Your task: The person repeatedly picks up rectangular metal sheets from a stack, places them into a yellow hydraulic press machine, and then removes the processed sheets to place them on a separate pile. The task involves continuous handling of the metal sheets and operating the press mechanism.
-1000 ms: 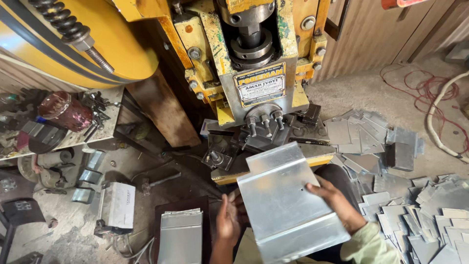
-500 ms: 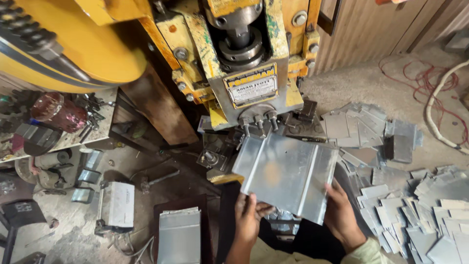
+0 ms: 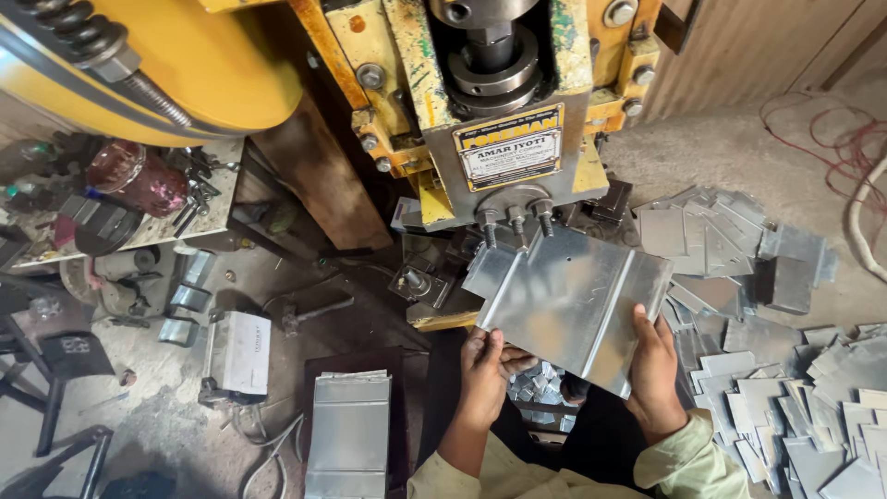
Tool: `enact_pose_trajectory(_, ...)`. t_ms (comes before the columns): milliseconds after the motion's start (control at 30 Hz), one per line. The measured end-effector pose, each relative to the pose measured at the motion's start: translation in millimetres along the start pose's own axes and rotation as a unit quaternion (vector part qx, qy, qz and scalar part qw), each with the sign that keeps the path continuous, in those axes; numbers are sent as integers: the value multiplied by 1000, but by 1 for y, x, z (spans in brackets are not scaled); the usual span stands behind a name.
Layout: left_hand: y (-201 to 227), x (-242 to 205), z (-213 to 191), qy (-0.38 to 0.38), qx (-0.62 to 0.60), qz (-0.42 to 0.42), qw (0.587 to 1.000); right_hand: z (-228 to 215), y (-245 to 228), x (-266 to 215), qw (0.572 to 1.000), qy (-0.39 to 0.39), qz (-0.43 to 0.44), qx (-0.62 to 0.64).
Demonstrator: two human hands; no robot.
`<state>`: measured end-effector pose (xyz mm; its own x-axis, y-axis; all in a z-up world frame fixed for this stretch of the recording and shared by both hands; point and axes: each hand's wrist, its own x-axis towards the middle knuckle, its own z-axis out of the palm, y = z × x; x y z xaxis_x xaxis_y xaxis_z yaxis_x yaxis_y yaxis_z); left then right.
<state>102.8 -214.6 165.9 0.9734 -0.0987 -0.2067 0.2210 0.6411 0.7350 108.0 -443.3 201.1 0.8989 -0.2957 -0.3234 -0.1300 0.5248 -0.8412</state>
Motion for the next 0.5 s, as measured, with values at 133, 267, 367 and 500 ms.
enact_pose_trajectory(133, 5, 0, 3, -5, -14, -9, 1000, 5, -2, 0, 1000, 7, 6, 16)
enact_pose_trajectory(267, 2, 3, 3, 5, 3, 2, 1000, 8, -3, 0, 1000, 1, 6, 18)
enact_pose_trajectory(367, 1, 1, 1, 4, 0, 5, 1000, 5, -2, 3, 1000, 1, 4, -1)
enact_pose_trajectory(500, 23, -4, -11, -14, -85, -15, 996, -5, -11, -1, 999, -27, 21, -9)
